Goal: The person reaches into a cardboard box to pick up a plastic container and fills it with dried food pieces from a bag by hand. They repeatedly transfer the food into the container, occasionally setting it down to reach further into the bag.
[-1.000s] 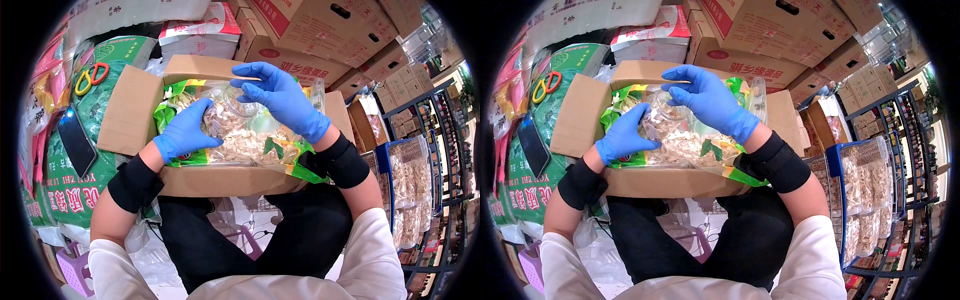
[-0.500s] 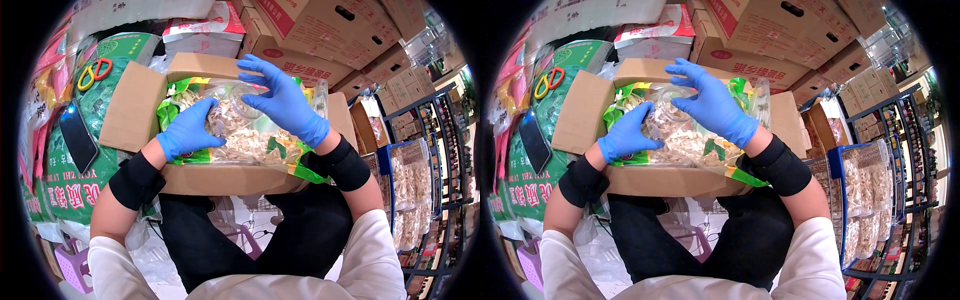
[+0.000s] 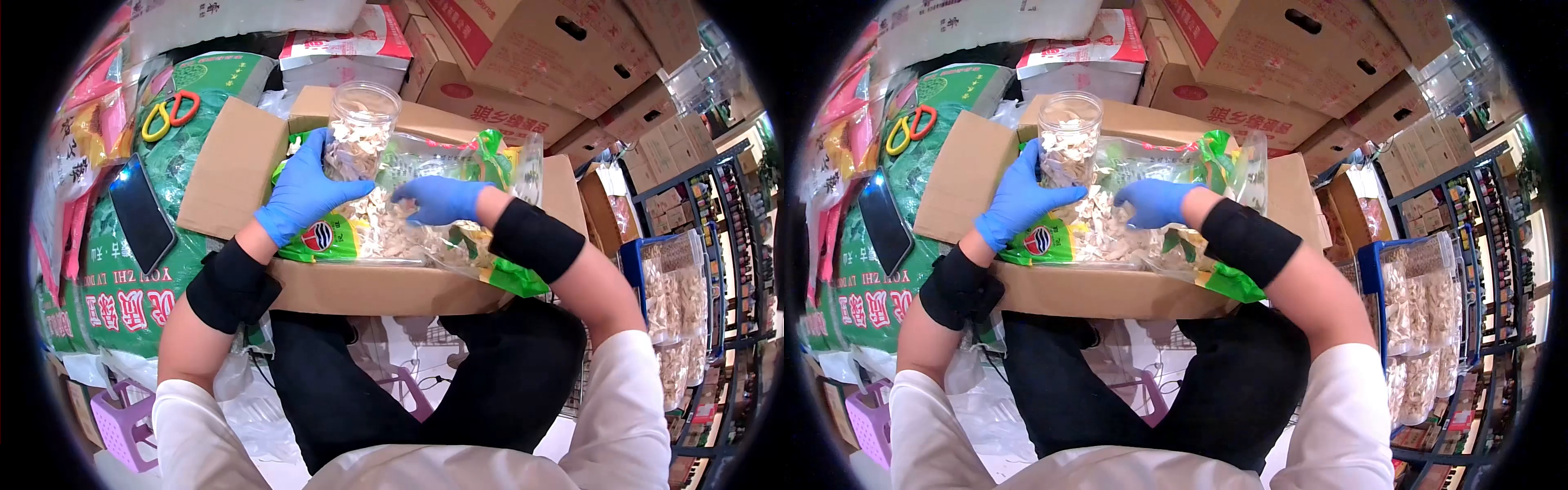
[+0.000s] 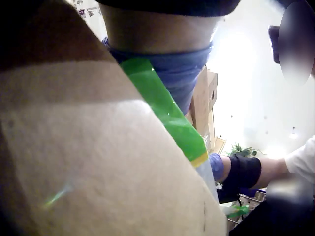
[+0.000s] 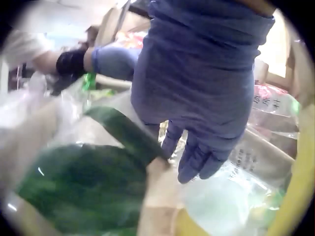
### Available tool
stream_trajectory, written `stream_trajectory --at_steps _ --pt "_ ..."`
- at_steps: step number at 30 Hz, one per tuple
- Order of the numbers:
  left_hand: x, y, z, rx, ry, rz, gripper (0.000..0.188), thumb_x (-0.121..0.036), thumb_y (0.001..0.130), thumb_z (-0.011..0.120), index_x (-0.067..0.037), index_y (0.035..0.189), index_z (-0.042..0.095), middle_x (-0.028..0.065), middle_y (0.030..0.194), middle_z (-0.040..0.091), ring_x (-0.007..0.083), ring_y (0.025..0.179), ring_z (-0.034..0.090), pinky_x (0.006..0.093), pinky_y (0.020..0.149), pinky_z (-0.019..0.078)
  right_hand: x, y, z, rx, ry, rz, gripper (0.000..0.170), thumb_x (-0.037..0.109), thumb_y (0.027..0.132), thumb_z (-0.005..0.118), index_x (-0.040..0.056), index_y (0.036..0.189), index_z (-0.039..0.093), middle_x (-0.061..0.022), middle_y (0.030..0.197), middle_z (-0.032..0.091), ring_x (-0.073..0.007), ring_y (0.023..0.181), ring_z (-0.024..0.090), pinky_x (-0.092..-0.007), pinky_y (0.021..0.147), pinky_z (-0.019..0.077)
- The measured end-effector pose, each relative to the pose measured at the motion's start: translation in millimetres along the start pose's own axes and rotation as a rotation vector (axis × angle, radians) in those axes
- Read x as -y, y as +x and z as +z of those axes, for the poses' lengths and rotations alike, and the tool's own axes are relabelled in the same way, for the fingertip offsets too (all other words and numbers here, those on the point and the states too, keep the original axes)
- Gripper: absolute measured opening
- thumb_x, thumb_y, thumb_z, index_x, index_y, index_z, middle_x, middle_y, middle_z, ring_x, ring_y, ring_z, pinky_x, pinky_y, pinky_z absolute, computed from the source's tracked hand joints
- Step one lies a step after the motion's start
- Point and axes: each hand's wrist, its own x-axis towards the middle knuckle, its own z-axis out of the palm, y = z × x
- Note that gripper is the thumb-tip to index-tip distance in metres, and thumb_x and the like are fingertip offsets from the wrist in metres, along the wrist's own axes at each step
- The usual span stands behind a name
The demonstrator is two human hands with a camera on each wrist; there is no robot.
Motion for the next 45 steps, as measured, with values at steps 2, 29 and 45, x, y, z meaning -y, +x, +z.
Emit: stream_trajectory --at_steps 2,29,45 --pt "1.5 -1.2 1.6 0.003 0.018 -0.006 0.08 -0.031 0.064 0.085 0.003 0.124 0.044 0.0159 0.117 0.058 0.0221 0.108 0.057 0.0324 0.094 0.0445 -6.6 20.9 13.5 -0.077 -0.067 -0.124 0.067 0.03 0.072 0.074 0.0056 0.13 0.051 -0.0198 0.118 0.06 -0.0364 0.108 0.058 -0.0403 0.094 0.0455" --pt "5.7 -5.3 5.5 0.137 0.442 0.237 0.074 -0.026 0.058 0.078 -0.004 0.122 0.049 0.016 0.108 0.054 0.0337 0.104 0.054 0.0383 0.093 0.0431 -4.5 -88.9 -52.1 -0.418 0.592 0.031 0.025 0.017 0.079 0.075 0.0038 0.098 0.064 -0.0015 0.091 0.063 -0.0088 0.087 0.058 -0.0248 0.08 0.0469" --pt "10.2 -6.9 9.8 0.266 0.434 0.2 0.078 -0.031 0.059 0.08 -0.002 0.124 0.047 0.02 0.113 0.054 0.0359 0.107 0.054 0.04 0.094 0.0432 30.3 -77.5 -57.2 -0.378 0.797 -0.077 0.044 0.019 0.084 0.072 0.0035 0.123 0.057 -0.0036 0.112 0.061 -0.0114 0.095 0.059 -0.0271 0.089 0.0477"
